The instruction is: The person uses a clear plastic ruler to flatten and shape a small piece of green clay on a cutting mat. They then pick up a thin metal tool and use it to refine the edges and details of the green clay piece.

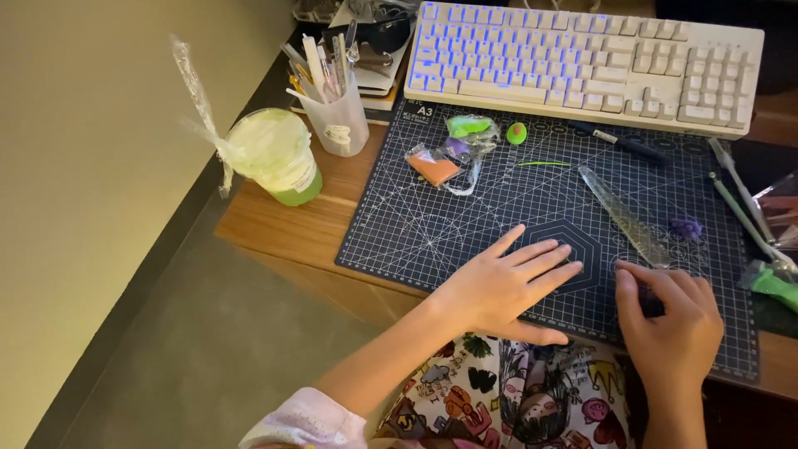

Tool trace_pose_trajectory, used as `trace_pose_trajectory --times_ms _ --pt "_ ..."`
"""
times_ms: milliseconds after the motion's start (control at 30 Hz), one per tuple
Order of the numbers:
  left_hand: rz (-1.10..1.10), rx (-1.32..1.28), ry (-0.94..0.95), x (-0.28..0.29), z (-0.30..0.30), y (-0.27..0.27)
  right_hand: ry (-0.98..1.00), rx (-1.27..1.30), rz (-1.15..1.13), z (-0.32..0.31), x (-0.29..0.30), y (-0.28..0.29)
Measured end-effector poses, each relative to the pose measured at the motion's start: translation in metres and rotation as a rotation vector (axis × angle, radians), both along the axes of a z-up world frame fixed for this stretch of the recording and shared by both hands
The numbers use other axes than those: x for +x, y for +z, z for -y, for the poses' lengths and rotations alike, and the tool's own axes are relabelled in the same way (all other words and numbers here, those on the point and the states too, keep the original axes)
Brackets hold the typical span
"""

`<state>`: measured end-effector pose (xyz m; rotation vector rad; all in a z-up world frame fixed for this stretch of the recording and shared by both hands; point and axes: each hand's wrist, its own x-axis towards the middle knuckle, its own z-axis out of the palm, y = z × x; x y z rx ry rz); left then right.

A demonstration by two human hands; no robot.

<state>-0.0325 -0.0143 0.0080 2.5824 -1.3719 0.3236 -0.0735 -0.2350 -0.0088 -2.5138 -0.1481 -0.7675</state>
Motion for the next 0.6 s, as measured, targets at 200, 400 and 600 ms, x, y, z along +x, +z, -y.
trace_pose_trajectory --times_ms 200,400,600 --pt "-0.081 0.056 0.047 0.001 0.011 0.005 -0.006 -0.010 -0.006 0.000 0.000 0.001" --pt "-0.130 0.110 0.084 0.003 0.016 0.009 -0.009 -0.020 0.007 0.000 -0.001 0.000" --pt "-0.097 -0.036 0.235 0.015 -0.021 0.066 -0.017 0.003 -0.005 0.002 -0.001 -0.002"
